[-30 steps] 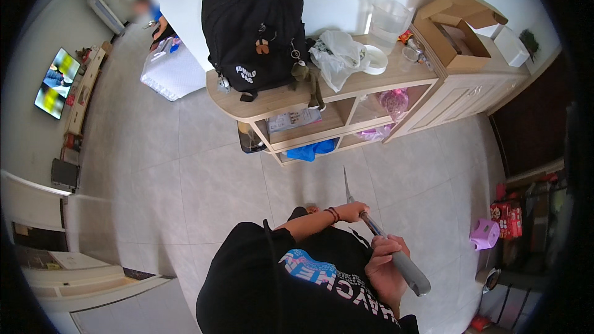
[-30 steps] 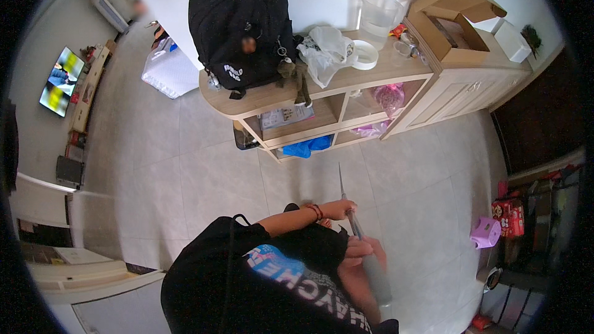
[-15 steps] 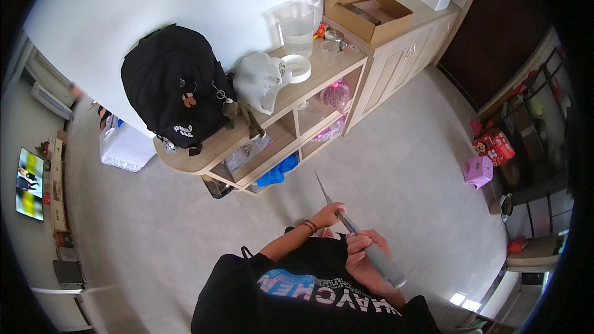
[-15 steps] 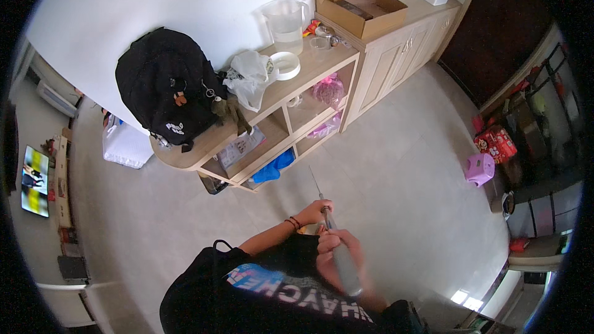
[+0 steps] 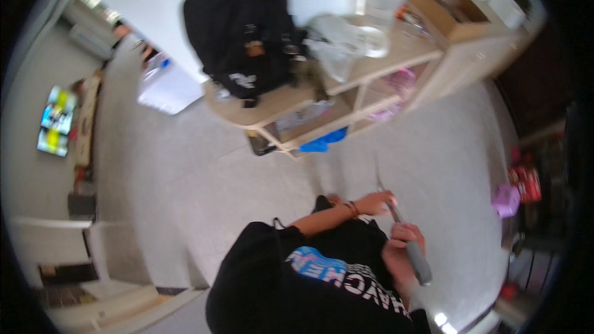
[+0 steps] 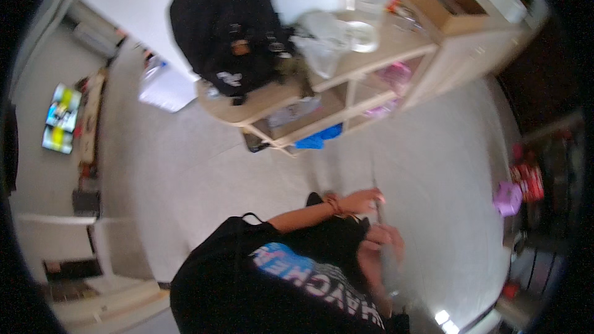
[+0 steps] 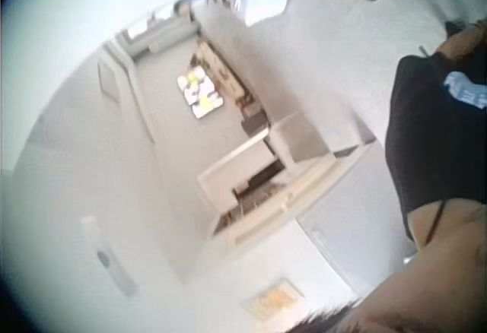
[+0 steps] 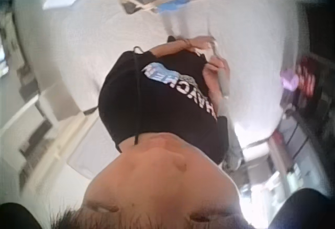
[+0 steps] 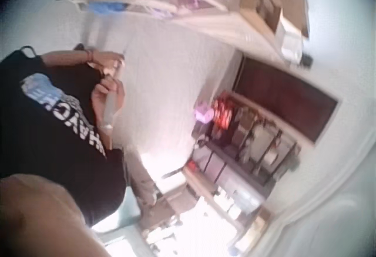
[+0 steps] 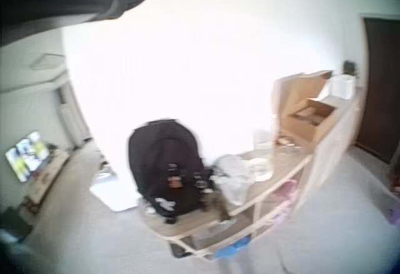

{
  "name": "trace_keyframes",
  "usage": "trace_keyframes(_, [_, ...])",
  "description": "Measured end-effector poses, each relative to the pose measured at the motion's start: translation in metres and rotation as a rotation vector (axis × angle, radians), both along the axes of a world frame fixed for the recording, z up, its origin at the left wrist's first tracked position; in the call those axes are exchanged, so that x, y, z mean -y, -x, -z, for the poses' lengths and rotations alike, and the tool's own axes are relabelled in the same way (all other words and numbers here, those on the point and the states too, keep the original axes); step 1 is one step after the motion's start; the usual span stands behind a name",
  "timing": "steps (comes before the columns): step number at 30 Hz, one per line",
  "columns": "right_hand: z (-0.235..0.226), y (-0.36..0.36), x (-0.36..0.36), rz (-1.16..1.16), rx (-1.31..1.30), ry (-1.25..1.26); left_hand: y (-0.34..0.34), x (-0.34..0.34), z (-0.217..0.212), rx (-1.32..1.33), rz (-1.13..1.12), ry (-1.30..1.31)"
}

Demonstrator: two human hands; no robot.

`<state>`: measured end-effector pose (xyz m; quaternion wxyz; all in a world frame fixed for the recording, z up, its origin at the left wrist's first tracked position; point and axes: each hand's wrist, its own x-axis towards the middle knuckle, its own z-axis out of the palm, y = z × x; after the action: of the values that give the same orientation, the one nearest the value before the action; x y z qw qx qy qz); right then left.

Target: The person retrieves a floor squeegee from a bathroom and sweeps the tiled floor of a living area. They move the squeegee back and forth across the floor, gathering debris into a small pile near a doorway.

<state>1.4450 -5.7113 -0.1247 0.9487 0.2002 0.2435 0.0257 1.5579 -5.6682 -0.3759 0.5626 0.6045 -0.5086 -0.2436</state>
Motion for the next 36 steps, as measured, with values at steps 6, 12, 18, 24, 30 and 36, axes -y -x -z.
trace_keyframes(6, [-0.002,-0.025,-0.020,-0.035,-0.086,0.047,-0.011,-0.037,-0.031,-0.015,-0.090,-0.120])
trace_keyframes(12, [-0.001,-0.046,-0.042,-0.074,-0.108,0.042,-0.023,-0.057,-0.024,-0.123,-0.126,-0.195])
trace_keyframes(18, [-0.006,-0.035,-0.037,-0.012,-0.061,0.061,-0.023,-0.040,-0.017,-0.054,-0.134,0.155])
trace_keyframes(24, [0.009,-0.028,0.013,0.213,-0.151,0.105,-0.017,-0.003,-0.037,0.147,-0.282,-0.020])
trace_keyframes(30, [0.094,0.038,0.081,0.197,-0.519,0.388,0.013,0.031,-0.018,-0.019,-0.089,-0.165])
trace_keyframes(36, [0.125,0.051,0.131,0.229,-0.684,0.579,0.017,0.074,0.013,-0.103,0.101,-0.313])
